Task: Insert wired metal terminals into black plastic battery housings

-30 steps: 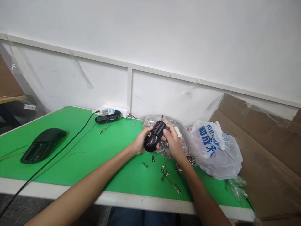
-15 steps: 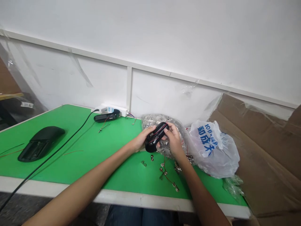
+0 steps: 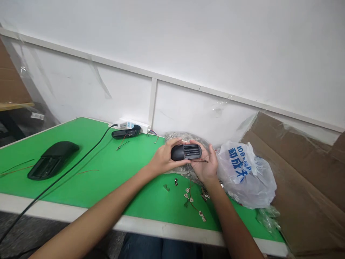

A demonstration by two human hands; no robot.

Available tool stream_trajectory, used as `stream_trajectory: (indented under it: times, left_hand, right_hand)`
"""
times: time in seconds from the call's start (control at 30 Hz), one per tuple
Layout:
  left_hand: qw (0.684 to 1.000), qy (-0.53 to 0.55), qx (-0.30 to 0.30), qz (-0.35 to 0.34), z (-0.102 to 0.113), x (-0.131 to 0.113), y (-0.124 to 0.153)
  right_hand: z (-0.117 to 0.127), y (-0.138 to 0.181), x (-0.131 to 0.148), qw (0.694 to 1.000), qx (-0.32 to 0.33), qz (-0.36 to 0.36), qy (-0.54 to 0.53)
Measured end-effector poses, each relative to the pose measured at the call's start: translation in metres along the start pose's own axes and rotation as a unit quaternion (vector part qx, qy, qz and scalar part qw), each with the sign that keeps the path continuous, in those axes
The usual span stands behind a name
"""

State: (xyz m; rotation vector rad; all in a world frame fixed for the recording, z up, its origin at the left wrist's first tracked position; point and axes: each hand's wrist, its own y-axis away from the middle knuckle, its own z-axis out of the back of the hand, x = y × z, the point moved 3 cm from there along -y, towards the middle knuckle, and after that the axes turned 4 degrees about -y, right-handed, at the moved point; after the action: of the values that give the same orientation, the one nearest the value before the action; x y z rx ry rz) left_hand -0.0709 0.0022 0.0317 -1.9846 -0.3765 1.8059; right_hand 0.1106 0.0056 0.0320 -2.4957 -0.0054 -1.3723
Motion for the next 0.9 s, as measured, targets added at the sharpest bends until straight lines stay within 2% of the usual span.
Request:
stream_trajectory:
  times: [0.1,0.2,0.5,0.6,0.73,0.8,0.9]
  left_hand:
    - [1.0,0.011,0.0,0.023,0.002,0.002,-0.002]
    - [1.0,-0.015,0.006,0.014,0.003,0.0,-0.004]
    - [0.981,-0.158,0.035,-0.104,-0.001,-0.002,-0.008]
    - [0.972,-0.189,0.048,-0.132,0.003,-0.002,-0.013]
    - [0.95,-0.257,0.071,-0.162,0.008,0.0,-0.019]
    - [0.939,-0.291,0.028,-0.179,0.01,0.003,-0.021]
    - [0.912,-0.345,-0.097,-0.2,0.014,0.009,-0.02]
  right_hand:
    - [0.002,0.001,0.0,1.0,0.003,0.0,0.002]
    - [0.004,0.0,0.001,1.0,0.016,0.004,0.016]
    - [0.003,0.001,0.001,0.999,0.033,0.02,0.005]
    - [0.007,-0.001,0.002,0.996,0.035,0.034,0.073]
    - [0.015,-0.006,0.002,0.979,0.0,0.071,0.194]
    - [0.019,-0.009,-0.001,0.982,-0.016,0.062,0.18]
    - [0.024,-0.013,-0.005,0.992,-0.049,0.034,0.113]
